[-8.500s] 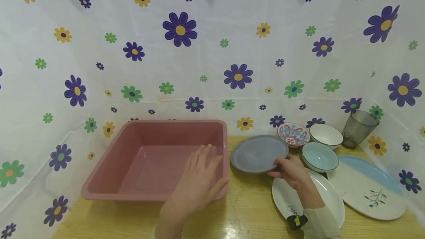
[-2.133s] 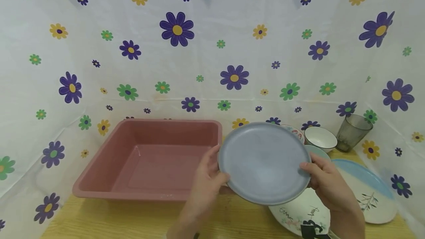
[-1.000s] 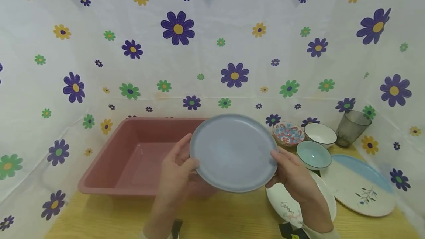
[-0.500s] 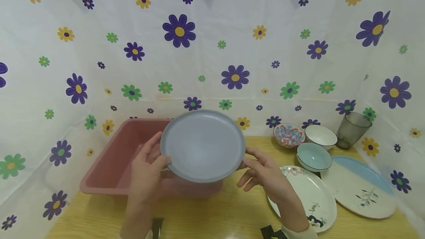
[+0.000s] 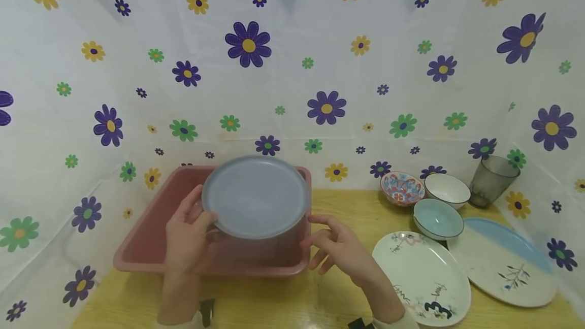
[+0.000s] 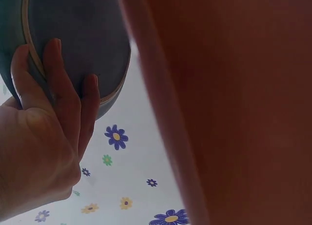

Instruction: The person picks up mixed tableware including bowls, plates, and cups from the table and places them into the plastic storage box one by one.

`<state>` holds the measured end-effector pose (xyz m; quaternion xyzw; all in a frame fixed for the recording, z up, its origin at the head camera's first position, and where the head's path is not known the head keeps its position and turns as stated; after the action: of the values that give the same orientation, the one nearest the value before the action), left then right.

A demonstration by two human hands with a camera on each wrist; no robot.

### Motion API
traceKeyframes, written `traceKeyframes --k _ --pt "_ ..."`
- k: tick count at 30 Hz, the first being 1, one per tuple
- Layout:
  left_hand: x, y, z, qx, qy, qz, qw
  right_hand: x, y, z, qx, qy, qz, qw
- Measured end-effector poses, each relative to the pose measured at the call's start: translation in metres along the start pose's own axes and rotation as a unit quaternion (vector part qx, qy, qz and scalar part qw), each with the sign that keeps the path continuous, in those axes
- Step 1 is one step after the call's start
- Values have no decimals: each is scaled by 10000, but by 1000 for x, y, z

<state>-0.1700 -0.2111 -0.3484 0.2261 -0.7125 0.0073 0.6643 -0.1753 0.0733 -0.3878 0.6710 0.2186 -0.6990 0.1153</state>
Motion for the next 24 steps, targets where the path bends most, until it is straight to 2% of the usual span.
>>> traceKeyframes --k 6,11,15,24 --pt "-2 -9 9 257 129 -176 9994 12 5 4 467 -33 -830 9954" --pt "-4 -17 16 578 170 -81 9981 16 9 6 902 -213 -1630 9823" --pt "-5 -23 22 780 321 -44 9964 18 14 7 1158 -506 -1921 9732" --pt "-10 -35 30 1057 395 243 9933 26 24 13 1373 -543 -2687 9518"
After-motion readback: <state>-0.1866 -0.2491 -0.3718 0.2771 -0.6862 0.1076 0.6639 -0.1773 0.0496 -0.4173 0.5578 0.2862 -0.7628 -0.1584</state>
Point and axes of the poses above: each hand's wrist, its own z-axis towards the middle knuckle, its own y-axis out of the palm, x = y × z, the point moved 4 cm from there along z, towards the middle knuckle, and after that the axes turned 9 degrees about -z, right-handed, at the moved point
